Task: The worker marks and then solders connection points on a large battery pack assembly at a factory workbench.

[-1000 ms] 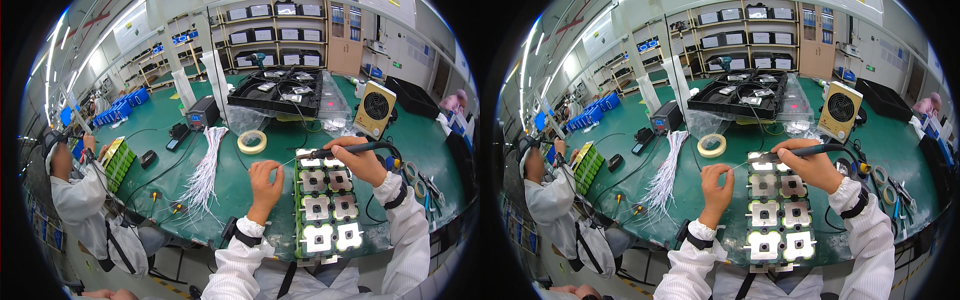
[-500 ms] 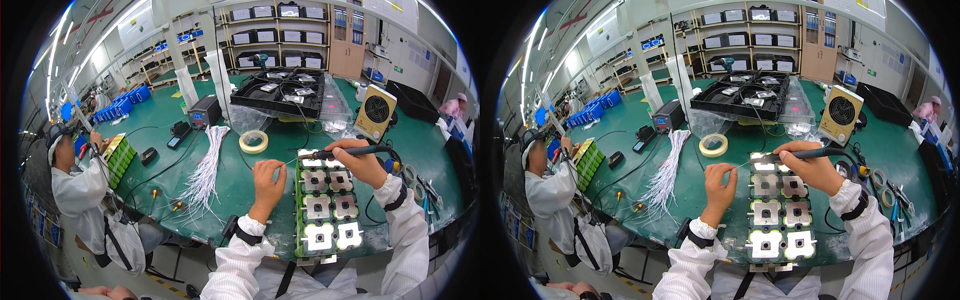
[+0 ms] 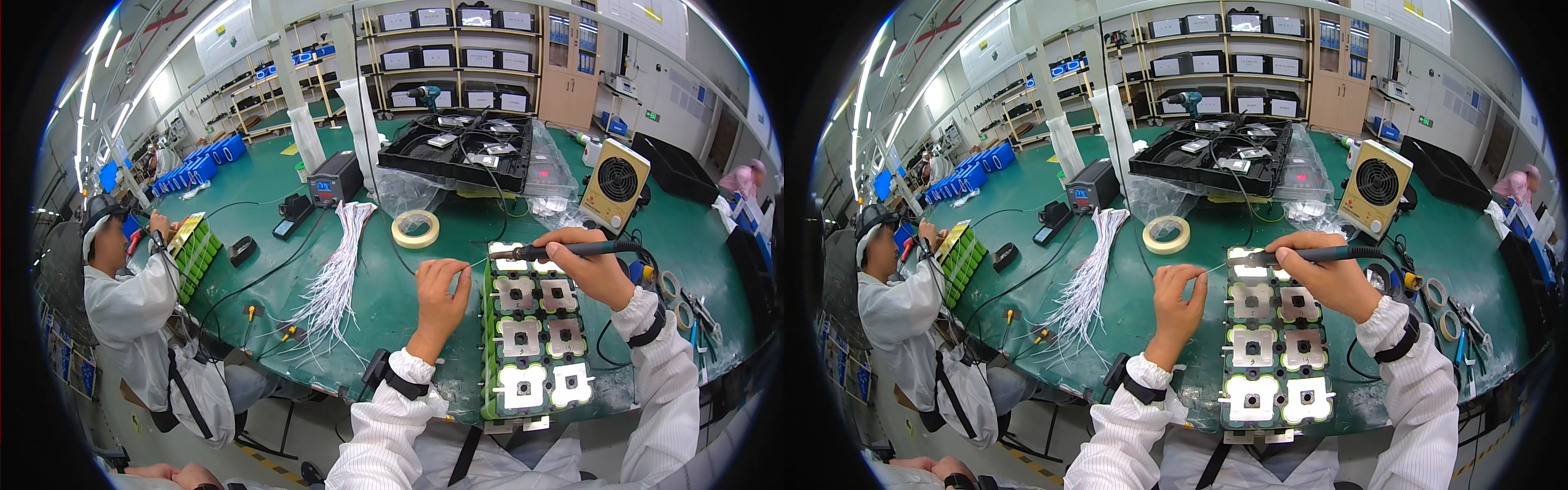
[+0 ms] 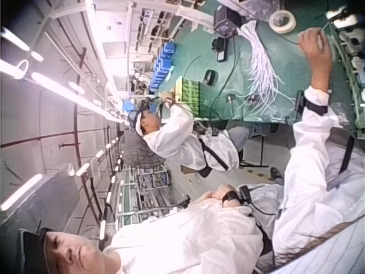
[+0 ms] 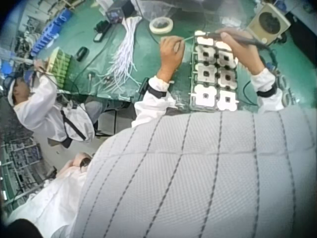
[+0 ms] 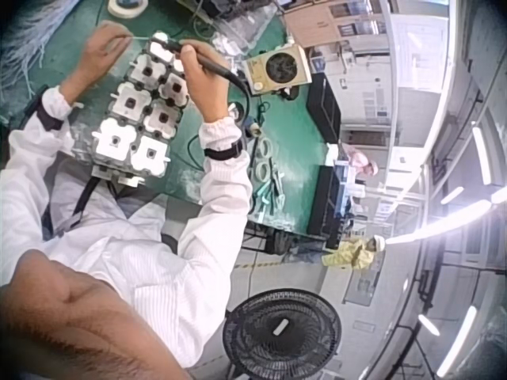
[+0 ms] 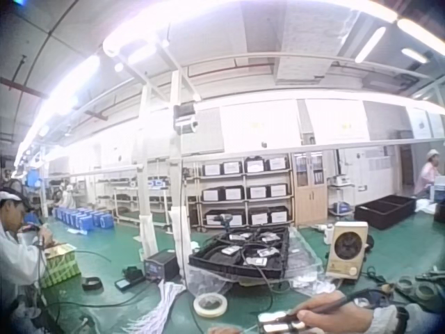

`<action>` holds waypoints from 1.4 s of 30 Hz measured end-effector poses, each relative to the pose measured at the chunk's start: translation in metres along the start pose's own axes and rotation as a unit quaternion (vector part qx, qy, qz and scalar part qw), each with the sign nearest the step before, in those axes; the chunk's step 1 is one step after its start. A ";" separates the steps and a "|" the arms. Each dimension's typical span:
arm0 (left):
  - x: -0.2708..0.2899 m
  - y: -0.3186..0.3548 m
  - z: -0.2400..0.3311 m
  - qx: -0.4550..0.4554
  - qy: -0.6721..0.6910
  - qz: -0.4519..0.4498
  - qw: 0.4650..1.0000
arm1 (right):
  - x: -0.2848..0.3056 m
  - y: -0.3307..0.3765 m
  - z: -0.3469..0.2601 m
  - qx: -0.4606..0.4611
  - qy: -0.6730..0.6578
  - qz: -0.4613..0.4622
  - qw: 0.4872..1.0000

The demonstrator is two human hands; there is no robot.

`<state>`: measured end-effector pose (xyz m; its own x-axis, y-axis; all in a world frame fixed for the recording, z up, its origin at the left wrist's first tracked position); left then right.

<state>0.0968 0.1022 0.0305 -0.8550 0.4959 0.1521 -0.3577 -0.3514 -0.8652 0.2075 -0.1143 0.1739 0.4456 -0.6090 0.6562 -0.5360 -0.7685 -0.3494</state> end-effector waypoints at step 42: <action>0.027 0.016 0.042 -0.036 -0.006 0.025 0.999 | -0.003 0.044 -0.024 0.111 0.050 0.032 0.992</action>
<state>0.0521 0.0764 0.0405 -0.8761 0.4688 0.1128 -0.2860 -0.3168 -0.9044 0.1658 -0.1420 0.1726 0.3364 -0.6442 0.6869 -0.3844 -0.7598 -0.5243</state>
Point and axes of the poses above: each hand's wrist, its own y-axis away from the middle knuckle, its own x-axis out of the back of the hand, z = x × y, the point moved 1 cm from there along -y, towards the middle knuckle, and after that the axes turned 6 degrees about y, right-handed, at the moved point
